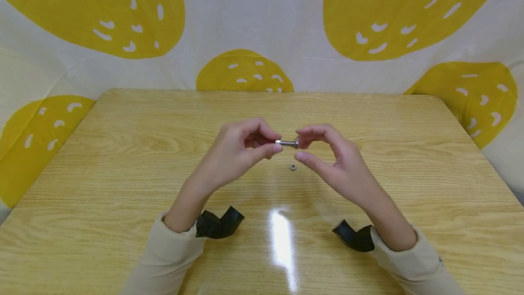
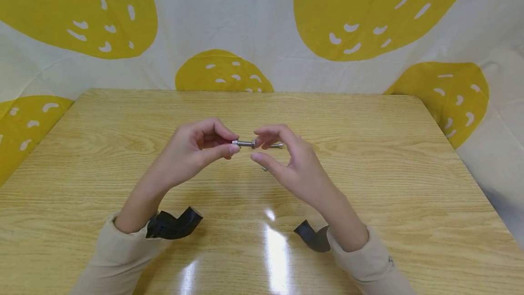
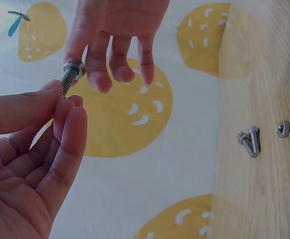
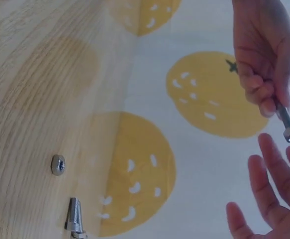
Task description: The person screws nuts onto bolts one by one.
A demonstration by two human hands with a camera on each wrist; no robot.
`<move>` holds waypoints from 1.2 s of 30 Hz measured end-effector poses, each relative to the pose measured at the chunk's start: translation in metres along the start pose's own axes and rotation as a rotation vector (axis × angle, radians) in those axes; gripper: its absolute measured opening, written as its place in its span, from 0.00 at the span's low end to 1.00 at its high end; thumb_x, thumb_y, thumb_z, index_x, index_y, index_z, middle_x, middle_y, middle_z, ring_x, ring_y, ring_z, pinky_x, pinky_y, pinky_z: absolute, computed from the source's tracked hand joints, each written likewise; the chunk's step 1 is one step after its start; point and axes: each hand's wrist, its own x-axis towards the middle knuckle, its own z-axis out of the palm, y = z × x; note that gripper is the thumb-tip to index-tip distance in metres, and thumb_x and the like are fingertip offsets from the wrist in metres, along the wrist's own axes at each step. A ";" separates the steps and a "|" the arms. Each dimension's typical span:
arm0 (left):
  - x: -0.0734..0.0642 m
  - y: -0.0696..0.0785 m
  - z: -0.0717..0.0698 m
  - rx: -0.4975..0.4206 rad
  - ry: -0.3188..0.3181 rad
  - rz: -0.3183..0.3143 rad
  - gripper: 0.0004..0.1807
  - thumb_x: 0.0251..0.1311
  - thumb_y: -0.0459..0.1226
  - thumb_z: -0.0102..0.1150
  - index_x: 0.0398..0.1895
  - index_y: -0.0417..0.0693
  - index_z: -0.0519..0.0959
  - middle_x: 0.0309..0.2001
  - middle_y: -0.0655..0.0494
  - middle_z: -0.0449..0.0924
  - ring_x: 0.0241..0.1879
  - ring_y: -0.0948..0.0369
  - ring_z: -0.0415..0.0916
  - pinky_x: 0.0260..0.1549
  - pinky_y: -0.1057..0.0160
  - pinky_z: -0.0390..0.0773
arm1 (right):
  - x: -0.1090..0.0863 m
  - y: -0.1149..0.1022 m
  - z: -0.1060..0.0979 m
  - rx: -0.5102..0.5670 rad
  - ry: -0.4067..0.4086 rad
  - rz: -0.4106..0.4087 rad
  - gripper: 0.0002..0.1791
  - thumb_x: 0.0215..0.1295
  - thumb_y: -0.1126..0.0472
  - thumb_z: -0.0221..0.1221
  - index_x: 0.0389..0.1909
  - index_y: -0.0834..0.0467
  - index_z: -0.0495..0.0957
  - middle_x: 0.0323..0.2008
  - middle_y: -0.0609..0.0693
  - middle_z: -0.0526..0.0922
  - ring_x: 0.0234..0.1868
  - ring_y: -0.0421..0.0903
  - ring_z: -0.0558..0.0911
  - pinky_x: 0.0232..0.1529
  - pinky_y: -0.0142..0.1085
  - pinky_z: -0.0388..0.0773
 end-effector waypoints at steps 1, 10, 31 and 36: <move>0.000 0.000 -0.001 0.000 0.001 0.000 0.05 0.54 0.31 0.63 0.33 0.40 0.78 0.32 0.51 0.82 0.28 0.58 0.79 0.28 0.65 0.78 | 0.000 0.000 0.000 0.003 0.011 -0.034 0.17 0.58 0.70 0.61 0.49 0.61 0.74 0.40 0.48 0.80 0.44 0.39 0.76 0.53 0.28 0.70; 0.000 0.001 0.001 -0.025 -0.008 -0.005 0.05 0.54 0.30 0.63 0.34 0.39 0.78 0.33 0.50 0.81 0.29 0.60 0.79 0.29 0.64 0.80 | 0.001 0.003 0.006 -0.007 0.065 -0.126 0.10 0.56 0.74 0.60 0.39 0.65 0.76 0.33 0.51 0.80 0.36 0.38 0.77 0.42 0.26 0.74; -0.001 0.001 0.000 -0.018 0.000 0.019 0.05 0.54 0.30 0.63 0.34 0.38 0.78 0.32 0.50 0.82 0.27 0.59 0.78 0.28 0.63 0.80 | 0.001 0.000 0.003 -0.023 0.056 -0.124 0.19 0.50 0.75 0.64 0.44 0.62 0.76 0.37 0.48 0.79 0.41 0.41 0.76 0.47 0.27 0.71; -0.001 0.001 0.001 -0.021 -0.002 0.013 0.06 0.54 0.30 0.64 0.34 0.38 0.78 0.32 0.50 0.82 0.28 0.58 0.79 0.28 0.63 0.79 | 0.001 0.001 0.006 -0.031 0.076 -0.156 0.16 0.51 0.76 0.63 0.41 0.62 0.77 0.35 0.48 0.79 0.39 0.39 0.75 0.44 0.26 0.72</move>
